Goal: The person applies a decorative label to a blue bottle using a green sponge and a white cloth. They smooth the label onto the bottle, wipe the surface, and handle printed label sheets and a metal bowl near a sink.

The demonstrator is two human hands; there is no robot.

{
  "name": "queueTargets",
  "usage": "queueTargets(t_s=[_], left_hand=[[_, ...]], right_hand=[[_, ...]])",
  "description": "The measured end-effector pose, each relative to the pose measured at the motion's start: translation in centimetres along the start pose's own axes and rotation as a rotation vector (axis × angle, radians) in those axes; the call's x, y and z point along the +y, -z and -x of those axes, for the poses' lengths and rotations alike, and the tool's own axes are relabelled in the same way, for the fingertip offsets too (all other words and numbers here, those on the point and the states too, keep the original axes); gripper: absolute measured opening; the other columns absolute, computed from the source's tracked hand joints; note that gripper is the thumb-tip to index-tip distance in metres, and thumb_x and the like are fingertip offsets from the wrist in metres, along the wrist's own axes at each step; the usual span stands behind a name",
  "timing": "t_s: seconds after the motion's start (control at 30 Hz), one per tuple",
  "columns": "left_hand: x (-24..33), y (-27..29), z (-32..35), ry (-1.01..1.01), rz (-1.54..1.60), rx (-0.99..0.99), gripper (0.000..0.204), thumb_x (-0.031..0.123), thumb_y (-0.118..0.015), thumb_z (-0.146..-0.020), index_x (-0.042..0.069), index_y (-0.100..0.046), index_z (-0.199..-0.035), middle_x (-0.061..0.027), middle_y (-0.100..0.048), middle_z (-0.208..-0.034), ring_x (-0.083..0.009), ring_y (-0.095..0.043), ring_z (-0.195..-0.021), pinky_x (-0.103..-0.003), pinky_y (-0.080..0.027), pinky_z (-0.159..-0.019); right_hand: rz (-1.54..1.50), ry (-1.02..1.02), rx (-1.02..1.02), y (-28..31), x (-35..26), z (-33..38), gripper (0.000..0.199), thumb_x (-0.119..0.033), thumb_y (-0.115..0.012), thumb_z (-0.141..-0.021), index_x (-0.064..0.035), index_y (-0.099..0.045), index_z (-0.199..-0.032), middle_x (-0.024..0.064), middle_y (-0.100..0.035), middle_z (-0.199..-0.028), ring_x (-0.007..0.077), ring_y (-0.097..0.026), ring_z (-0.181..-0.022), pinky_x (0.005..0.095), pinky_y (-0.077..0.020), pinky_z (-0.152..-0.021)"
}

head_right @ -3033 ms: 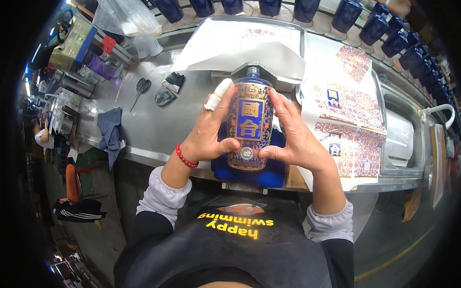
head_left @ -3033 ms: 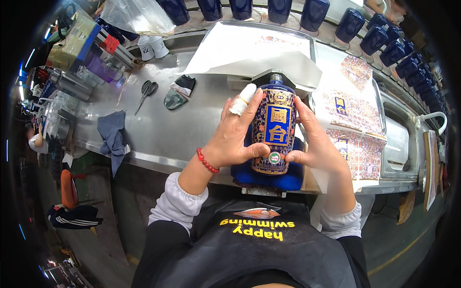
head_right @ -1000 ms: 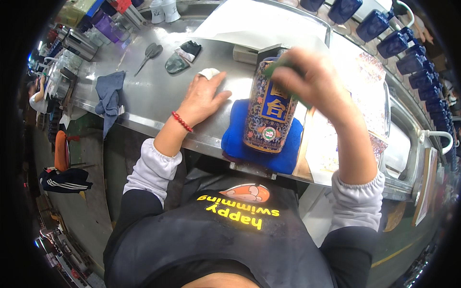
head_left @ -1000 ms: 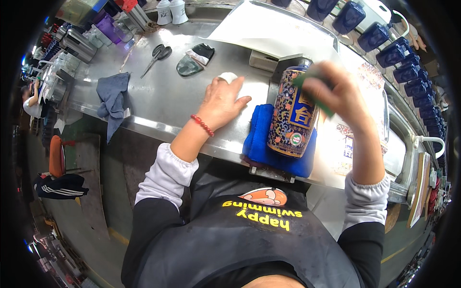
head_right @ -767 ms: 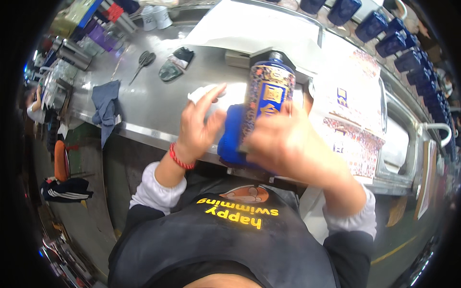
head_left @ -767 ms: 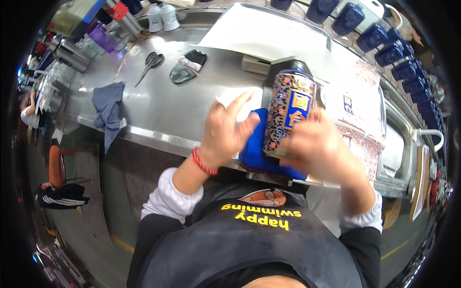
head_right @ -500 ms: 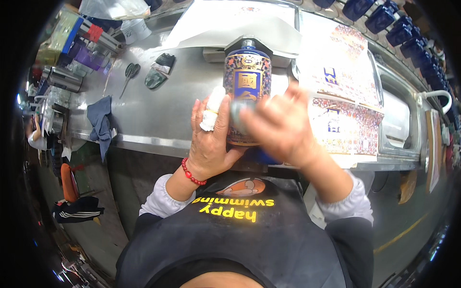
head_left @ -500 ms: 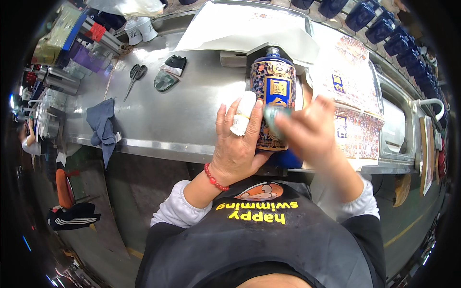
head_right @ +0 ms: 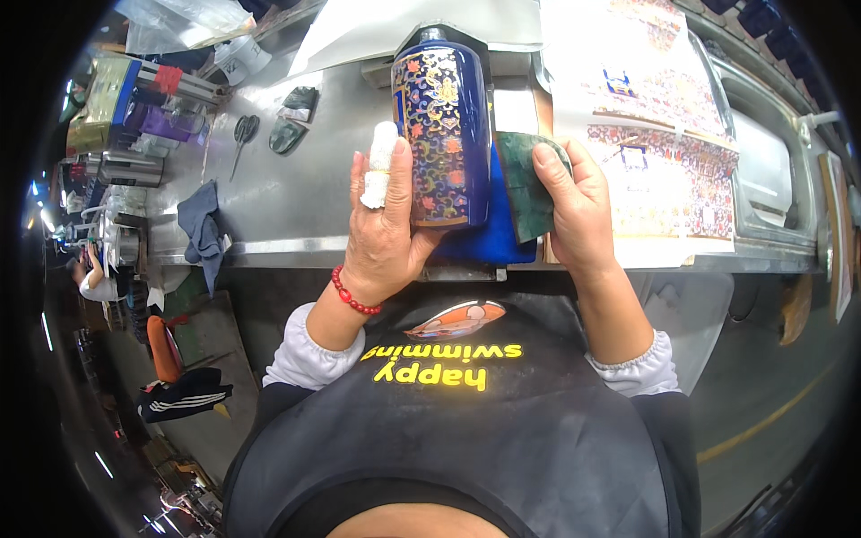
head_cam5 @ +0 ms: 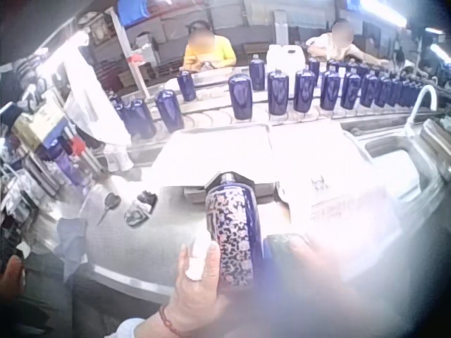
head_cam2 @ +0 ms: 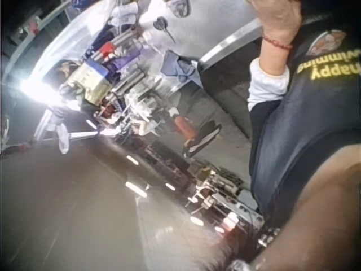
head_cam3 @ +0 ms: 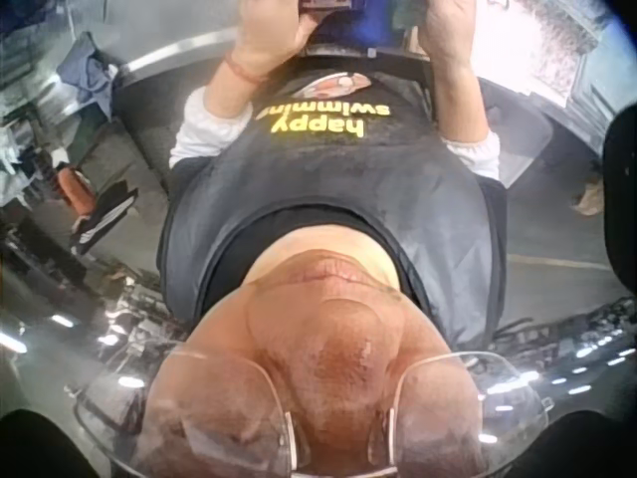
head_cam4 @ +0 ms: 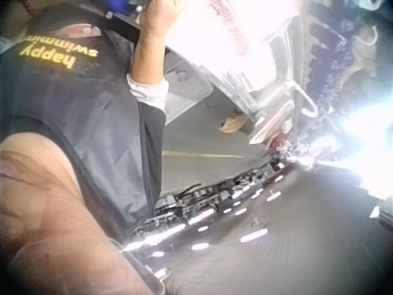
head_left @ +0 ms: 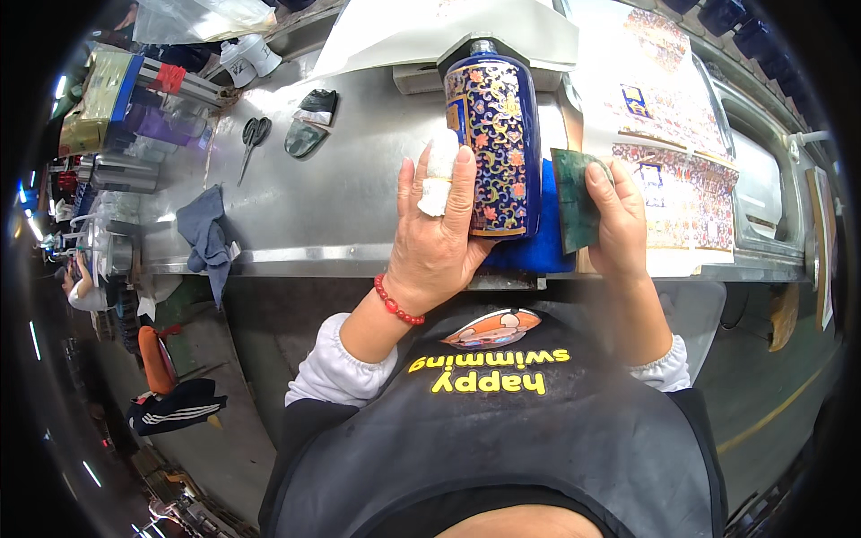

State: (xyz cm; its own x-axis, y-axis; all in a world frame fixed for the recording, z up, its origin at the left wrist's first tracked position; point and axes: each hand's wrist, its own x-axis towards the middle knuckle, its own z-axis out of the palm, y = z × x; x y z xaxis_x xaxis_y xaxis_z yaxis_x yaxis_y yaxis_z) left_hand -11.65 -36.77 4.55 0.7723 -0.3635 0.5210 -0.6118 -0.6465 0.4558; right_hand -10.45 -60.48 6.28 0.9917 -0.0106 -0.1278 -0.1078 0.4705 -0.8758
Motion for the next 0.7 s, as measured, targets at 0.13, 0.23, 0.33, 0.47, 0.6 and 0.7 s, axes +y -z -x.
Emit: queueTargets(t_s=[0.13,0.23,0.33,0.47,0.6,0.7], left_hand=[[0.7,0.3,-0.5,-0.046,-0.084,-0.012,0.083,0.008,-0.075,-0.079,0.004,-0.04,-0.154,-0.0259,-0.049,-0.148,-0.047,-0.041,-0.14,-0.057,-0.022,-0.12],[1.5,0.5,-0.7,-0.093,-0.195,-0.041,0.061,0.005,-0.061,-0.089,0.01,-0.05,-0.149,-0.0222,-0.049,-0.151,-0.0422,-0.041,-0.142,-0.056,-0.026,-0.119],[2.4,0.9,-1.1,-0.126,-0.285,-0.072,0.054,0.009,-0.054,-0.094,0.01,-0.052,-0.148,-0.0177,-0.05,-0.151,-0.0393,-0.043,-0.142,-0.055,-0.027,-0.119],[3.8,1.2,-1.7,-0.16,-0.309,-0.13,0.053,0.012,-0.051,-0.094,0.008,-0.053,-0.147,-0.0155,-0.051,-0.152,-0.0341,-0.042,-0.145,-0.053,-0.025,-0.121],[4.0,1.7,-2.0,-0.272,-0.07,-0.258,0.061,0.037,-0.064,-0.089,0.008,-0.058,-0.142,-0.0161,-0.056,-0.147,-0.034,-0.042,-0.146,-0.053,-0.016,-0.124],[2.7,2.2,-2.2,-0.06,0.018,-0.074,0.097,0.068,-0.054,-0.092,-0.005,-0.039,-0.152,-0.0263,-0.047,-0.151,-0.0475,-0.033,-0.147,-0.059,-0.011,-0.122]], right_hand=[[0.051,0.012,-0.032,-0.3,0.4,0.0,0.018,-0.018,-0.062,-0.104,-0.0021,-0.062,-0.112,0.0024,-0.069,-0.1,0.0053,-0.063,-0.085,0.0207,-0.0525,-0.075],[0.088,0.03,-0.044,-0.5,0.7,-0.2,0.018,-0.02,-0.062,-0.104,-0.0025,-0.062,-0.109,0.001,-0.068,-0.097,0.004,-0.061,-0.083,0.0198,-0.0509,-0.074],[0.132,0.046,-0.038,-0.7,0.9,-0.3,0.018,-0.02,-0.062,-0.104,-0.0029,-0.062,-0.107,-0.0004,-0.067,-0.095,0.0031,-0.058,-0.082,0.0192,-0.0492,-0.072],[0.144,0.07,-0.015,-1.0,0.9,-0.2,0.019,-0.021,-0.062,-0.104,-0.003,-0.063,-0.106,-0.0014,-0.067,-0.094,0.0029,-0.057,-0.082,0.0192,-0.0483,-0.072],[0.149,0.081,-0.039,-1.2,0.9,-0.2,0.02,-0.022,-0.061,-0.105,-0.0028,-0.063,-0.108,-0.001,-0.067,-0.095,0.003,-0.057,-0.083,0.0196,-0.0485,-0.073],[0.122,0.049,-0.019,-1.1,0.9,-0.2,0.02,-0.022,-0.061,-0.105,-0.0027,-0.062,-0.108,-0.0006,-0.066,-0.096,0.0034,-0.056,-0.086,0.0204,-0.0479,-0.076]])
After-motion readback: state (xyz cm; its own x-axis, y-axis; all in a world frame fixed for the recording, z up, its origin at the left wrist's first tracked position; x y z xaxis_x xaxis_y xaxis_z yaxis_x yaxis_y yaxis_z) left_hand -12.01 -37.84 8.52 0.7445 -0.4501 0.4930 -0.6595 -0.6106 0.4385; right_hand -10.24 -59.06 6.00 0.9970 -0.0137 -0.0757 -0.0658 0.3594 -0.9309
